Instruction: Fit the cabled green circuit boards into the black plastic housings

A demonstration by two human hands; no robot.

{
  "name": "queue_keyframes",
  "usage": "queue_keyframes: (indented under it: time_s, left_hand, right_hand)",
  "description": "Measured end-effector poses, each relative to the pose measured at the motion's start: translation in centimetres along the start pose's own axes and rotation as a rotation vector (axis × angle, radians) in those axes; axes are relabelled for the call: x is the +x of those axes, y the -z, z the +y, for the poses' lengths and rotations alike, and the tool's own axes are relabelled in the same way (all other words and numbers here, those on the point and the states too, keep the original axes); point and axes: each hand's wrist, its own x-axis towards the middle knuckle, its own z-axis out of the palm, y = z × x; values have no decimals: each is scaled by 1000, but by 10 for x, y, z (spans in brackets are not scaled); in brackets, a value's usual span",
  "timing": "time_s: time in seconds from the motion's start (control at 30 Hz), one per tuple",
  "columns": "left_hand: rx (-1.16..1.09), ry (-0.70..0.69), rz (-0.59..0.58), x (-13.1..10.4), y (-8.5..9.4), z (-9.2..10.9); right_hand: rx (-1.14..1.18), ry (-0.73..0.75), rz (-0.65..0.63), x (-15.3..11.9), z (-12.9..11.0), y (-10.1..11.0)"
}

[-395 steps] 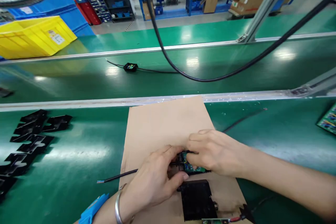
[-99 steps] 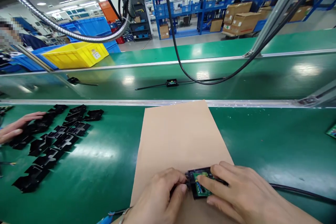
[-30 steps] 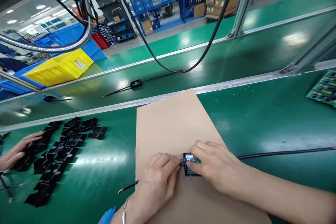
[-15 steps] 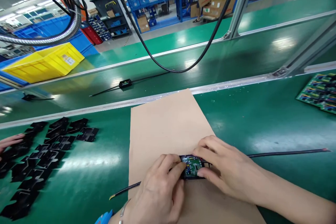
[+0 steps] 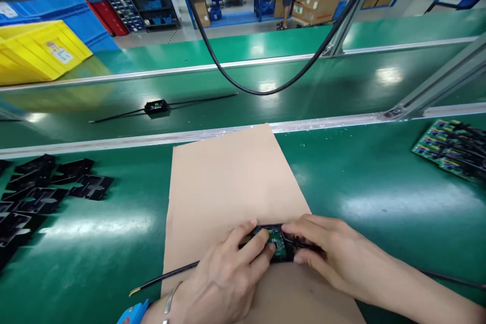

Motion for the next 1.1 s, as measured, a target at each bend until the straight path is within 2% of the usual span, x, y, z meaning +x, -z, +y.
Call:
queue_keyframes:
  time_s: [0.1,0.17,0.23,0.4,0.6,0.83,0.97,1.1]
  left_hand:
    - [46,21,-3,-2,-2,4]
    - [67,31,-5,-2,-4,6]
    - [77,37,-18,-2,-4,7]
    - [98,37,-25,-1,-5,8]
    - [124,26,-37,-1,-3,8]
    - [116,15,-53,0,-2,9]
    - [127,6,-7,0,-2,10]
    - [135,-3,25,1,-2,9]
  right_hand:
    - [-27,-127,-59,-5,1,9]
    - [-35,-150,-96,-6,0,10]
    - [-16,-76,-87,-5,-3,6]
    - [-59,214,12,5,-3,-5]
    - [-267,331,81,8,9,-5]
    - [-476,628,155,5,17,-5]
    - [-403,633,186,4,18,-10]
    - [-340,542,171,3,16,-14]
